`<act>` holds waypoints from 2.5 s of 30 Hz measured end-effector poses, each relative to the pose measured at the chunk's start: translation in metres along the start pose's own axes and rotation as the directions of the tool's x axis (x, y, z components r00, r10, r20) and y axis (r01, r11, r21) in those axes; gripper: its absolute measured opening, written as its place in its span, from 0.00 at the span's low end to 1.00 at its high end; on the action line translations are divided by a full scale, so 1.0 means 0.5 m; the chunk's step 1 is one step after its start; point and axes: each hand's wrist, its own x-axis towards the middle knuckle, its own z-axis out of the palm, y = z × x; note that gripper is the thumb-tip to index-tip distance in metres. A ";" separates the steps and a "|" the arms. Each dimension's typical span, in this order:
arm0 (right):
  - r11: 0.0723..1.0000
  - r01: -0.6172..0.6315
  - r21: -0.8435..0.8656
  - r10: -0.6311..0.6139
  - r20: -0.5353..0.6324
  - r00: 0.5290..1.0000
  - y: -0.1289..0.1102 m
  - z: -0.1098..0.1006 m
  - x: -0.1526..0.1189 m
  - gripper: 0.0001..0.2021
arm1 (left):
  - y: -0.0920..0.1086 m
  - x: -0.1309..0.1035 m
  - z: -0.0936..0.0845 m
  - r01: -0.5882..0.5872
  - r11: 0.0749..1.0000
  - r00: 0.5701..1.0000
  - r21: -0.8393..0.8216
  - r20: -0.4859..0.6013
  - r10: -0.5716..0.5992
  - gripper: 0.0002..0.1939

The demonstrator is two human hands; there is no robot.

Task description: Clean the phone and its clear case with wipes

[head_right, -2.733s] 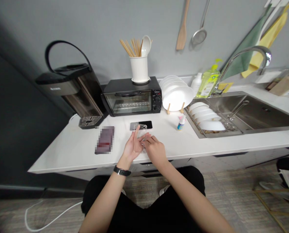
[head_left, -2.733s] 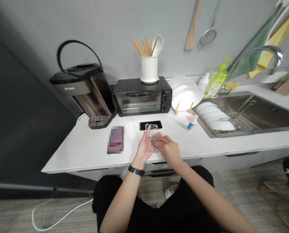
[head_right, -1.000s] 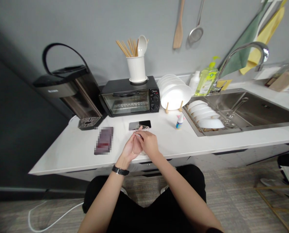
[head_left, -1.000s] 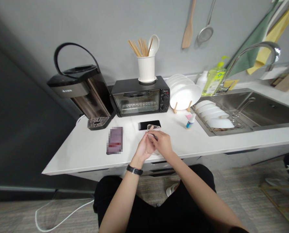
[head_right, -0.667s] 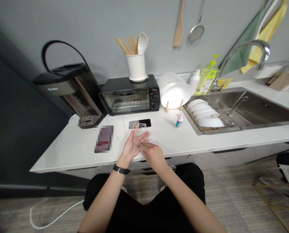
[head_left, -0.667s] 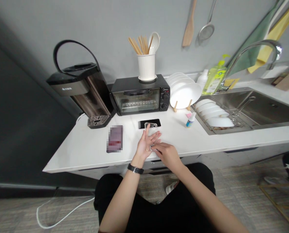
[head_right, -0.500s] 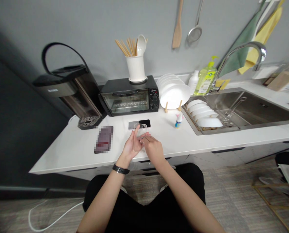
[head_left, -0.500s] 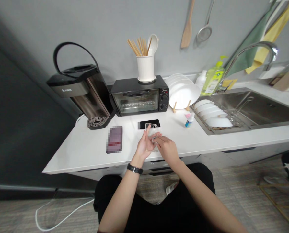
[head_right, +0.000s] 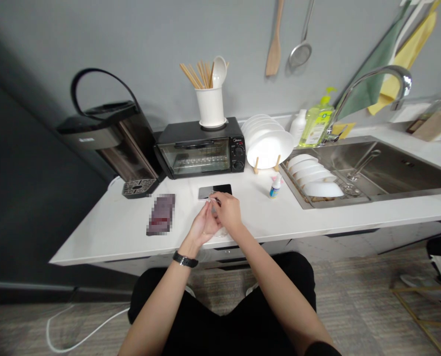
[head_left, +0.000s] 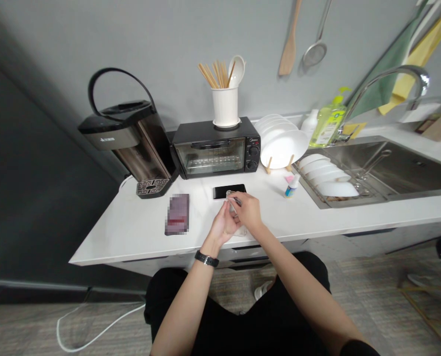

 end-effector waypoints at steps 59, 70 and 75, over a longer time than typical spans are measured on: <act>0.961 -0.021 -0.276 0.018 -0.012 1.000 0.017 -0.022 -0.015 0.09 | 0.000 -0.010 0.009 -0.007 0.996 0.998 0.084 0.070 0.001 0.30; 0.999 0.031 -0.026 -0.028 0.109 0.994 -0.021 -0.009 -0.026 0.07 | -0.001 -0.008 0.005 -0.081 0.995 0.997 -0.054 -0.003 0.081 0.23; 0.997 0.056 0.054 -0.066 0.199 0.978 -0.047 -0.039 -0.123 0.06 | 0.001 -0.019 0.007 -0.045 0.996 0.998 0.074 0.054 0.041 0.33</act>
